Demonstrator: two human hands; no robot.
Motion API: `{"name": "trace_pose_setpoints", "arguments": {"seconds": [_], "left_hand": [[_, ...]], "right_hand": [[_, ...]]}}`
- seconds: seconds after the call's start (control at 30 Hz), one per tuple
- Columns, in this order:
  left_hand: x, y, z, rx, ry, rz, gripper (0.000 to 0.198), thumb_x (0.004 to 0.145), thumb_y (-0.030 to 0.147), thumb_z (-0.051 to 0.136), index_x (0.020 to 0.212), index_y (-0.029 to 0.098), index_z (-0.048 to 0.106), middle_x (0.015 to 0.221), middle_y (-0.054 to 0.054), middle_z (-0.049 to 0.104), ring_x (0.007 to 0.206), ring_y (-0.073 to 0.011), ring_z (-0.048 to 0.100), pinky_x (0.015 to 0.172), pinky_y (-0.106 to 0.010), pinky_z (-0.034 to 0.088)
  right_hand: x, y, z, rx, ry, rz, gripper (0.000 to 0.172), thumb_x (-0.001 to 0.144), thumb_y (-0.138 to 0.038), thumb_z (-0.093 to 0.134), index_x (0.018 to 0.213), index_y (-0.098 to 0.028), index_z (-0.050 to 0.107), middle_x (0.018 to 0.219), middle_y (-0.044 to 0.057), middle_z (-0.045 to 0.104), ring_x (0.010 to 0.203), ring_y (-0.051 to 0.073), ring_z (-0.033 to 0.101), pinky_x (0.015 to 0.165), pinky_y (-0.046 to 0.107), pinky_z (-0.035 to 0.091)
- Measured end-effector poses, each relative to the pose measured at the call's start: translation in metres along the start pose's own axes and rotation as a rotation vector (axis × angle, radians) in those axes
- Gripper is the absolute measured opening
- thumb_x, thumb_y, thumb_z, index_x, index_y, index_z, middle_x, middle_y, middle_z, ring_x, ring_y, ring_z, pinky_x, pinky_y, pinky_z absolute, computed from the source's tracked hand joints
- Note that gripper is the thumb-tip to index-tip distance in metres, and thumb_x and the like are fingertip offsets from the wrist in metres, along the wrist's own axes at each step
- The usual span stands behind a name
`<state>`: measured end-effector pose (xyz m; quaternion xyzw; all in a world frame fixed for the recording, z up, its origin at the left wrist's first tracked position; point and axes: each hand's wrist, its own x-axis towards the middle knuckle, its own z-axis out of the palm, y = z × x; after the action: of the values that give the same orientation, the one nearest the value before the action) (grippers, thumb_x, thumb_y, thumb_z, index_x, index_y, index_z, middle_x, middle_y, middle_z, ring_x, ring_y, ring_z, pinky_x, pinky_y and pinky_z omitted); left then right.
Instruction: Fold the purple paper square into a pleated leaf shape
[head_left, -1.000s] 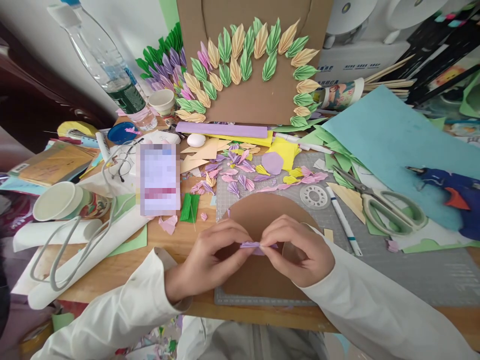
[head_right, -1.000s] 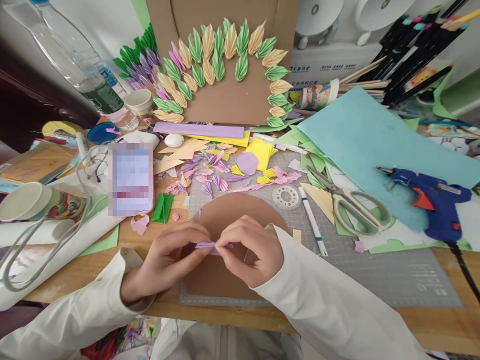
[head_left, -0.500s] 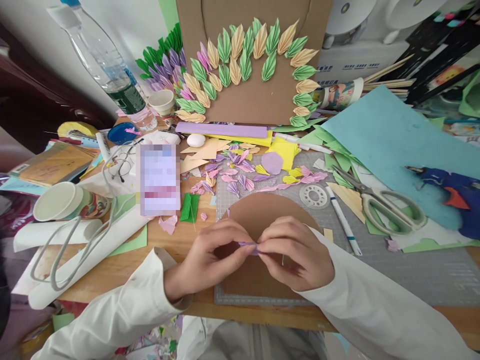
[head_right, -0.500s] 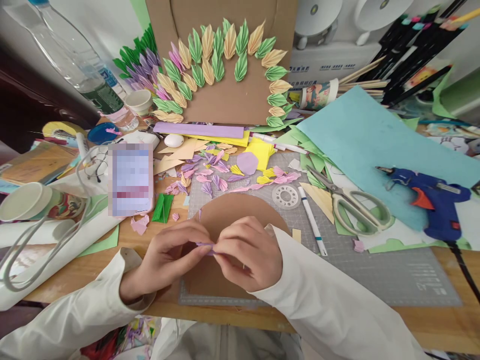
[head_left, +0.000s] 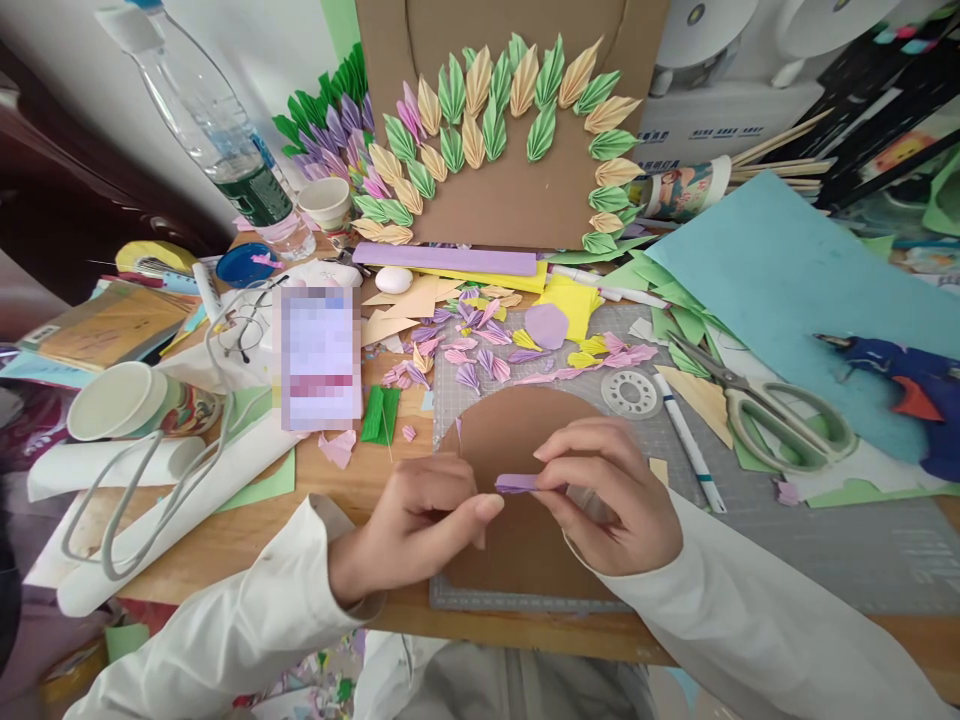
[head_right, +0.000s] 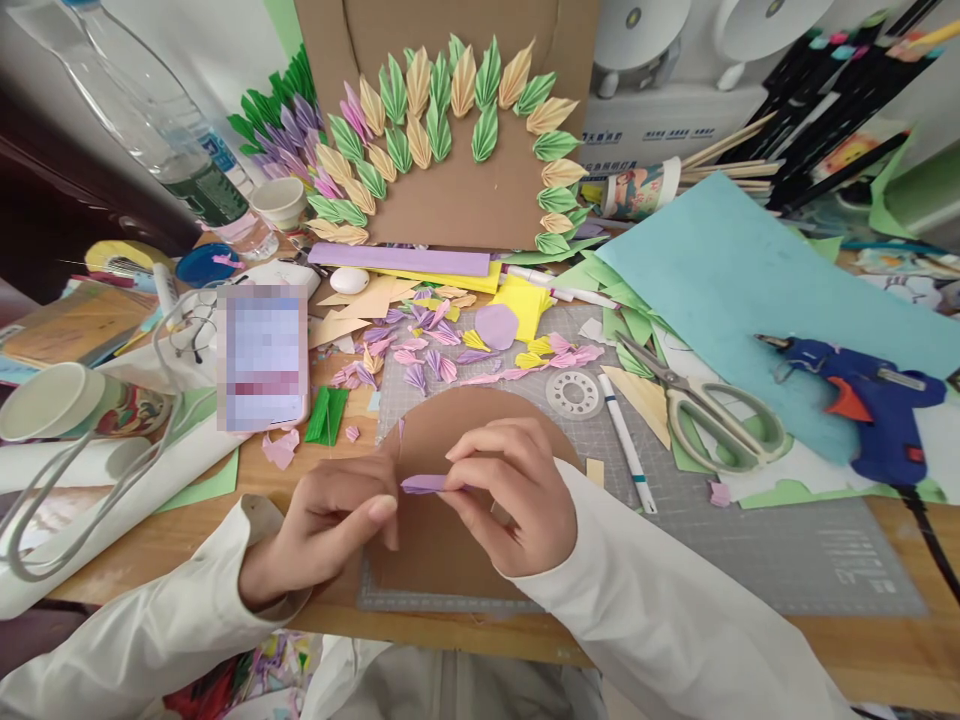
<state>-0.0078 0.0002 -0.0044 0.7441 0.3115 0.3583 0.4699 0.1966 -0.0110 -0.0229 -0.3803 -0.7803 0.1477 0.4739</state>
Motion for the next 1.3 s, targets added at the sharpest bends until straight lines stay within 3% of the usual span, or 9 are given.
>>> {"name": "trace_pose_setpoints", "arguments": {"seconds": [0.1, 0.2, 0.4, 0.63, 0.93, 1.1, 1.3], "left_hand": [[0.0006, 0.0000, 0.0012, -0.173, -0.024, -0.148, 0.037, 0.096, 0.028, 0.048, 0.069, 0.013, 0.068, 0.066, -0.007, 0.068, 0.061, -0.0132, 0.060, 0.056, -0.023, 0.046], [0.0005, -0.0017, 0.0024, -0.203, 0.026, -0.200, 0.026, 0.092, 0.025, 0.055, 0.075, 0.013, 0.070, 0.073, -0.008, 0.068, 0.065, -0.0137, 0.061, 0.057, -0.023, 0.047], [-0.0007, -0.0038, 0.0038, -0.194, 0.092, -0.199, 0.018, 0.089, 0.023, 0.060, 0.083, 0.012, 0.073, 0.076, -0.009, 0.071, 0.069, -0.0151, 0.063, 0.063, -0.025, 0.050], [-0.0008, -0.0055, 0.0043, -0.237, 0.063, -0.272, 0.016, 0.088, 0.022, 0.062, 0.085, 0.013, 0.075, 0.078, -0.009, 0.073, 0.070, -0.0152, 0.064, 0.061, -0.024, 0.050], [-0.0011, -0.0056, 0.0042, -0.250, 0.034, -0.199, 0.014, 0.083, 0.019, 0.067, 0.094, 0.015, 0.076, 0.084, -0.010, 0.074, 0.074, -0.0168, 0.065, 0.063, -0.025, 0.052], [-0.0017, -0.0062, 0.0053, -0.204, 0.032, -0.240, 0.013, 0.086, 0.021, 0.066, 0.090, 0.014, 0.076, 0.079, -0.009, 0.073, 0.068, -0.0143, 0.063, 0.058, -0.023, 0.049], [0.0004, -0.0041, 0.0053, -0.327, 0.056, -0.325, 0.015, 0.086, 0.023, 0.066, 0.083, 0.013, 0.076, 0.074, -0.009, 0.073, 0.061, -0.0120, 0.061, 0.053, -0.022, 0.047]], "right_hand": [[-0.0019, -0.0012, 0.0006, -0.080, -0.007, -0.050, 0.008, 0.089, -0.017, 0.058, 0.085, -0.023, 0.063, 0.093, 0.004, 0.062, 0.087, 0.019, 0.055, 0.078, 0.034, 0.047], [-0.0035, -0.0017, 0.0021, -0.118, -0.016, -0.072, 0.010, 0.090, -0.019, 0.057, 0.086, -0.025, 0.065, 0.094, 0.004, 0.062, 0.088, 0.019, 0.054, 0.078, 0.035, 0.047], [-0.0038, 0.0009, 0.0028, -0.137, -0.026, -0.068, 0.011, 0.088, -0.019, 0.060, 0.085, -0.027, 0.067, 0.095, 0.003, 0.061, 0.090, 0.020, 0.053, 0.078, 0.036, 0.047], [-0.0038, 0.0003, 0.0035, -0.132, -0.026, -0.073, 0.015, 0.087, -0.015, 0.060, 0.085, -0.027, 0.069, 0.095, 0.003, 0.061, 0.090, 0.020, 0.051, 0.079, 0.036, 0.046], [-0.0020, 0.0014, 0.0027, -0.015, -0.017, 0.061, 0.009, 0.083, -0.016, 0.065, 0.082, -0.025, 0.067, 0.096, 0.004, 0.060, 0.090, 0.019, 0.056, 0.080, 0.037, 0.046], [-0.0010, 0.0005, 0.0030, 0.015, -0.010, 0.140, 0.005, 0.082, -0.020, 0.065, 0.078, -0.023, 0.064, 0.093, 0.005, 0.062, 0.087, 0.020, 0.059, 0.077, 0.037, 0.048], [0.0007, 0.0007, 0.0013, -0.065, 0.012, -0.061, 0.013, 0.082, -0.014, 0.065, 0.089, -0.025, 0.063, 0.090, 0.002, 0.066, 0.084, 0.018, 0.057, 0.076, 0.035, 0.050]]}}
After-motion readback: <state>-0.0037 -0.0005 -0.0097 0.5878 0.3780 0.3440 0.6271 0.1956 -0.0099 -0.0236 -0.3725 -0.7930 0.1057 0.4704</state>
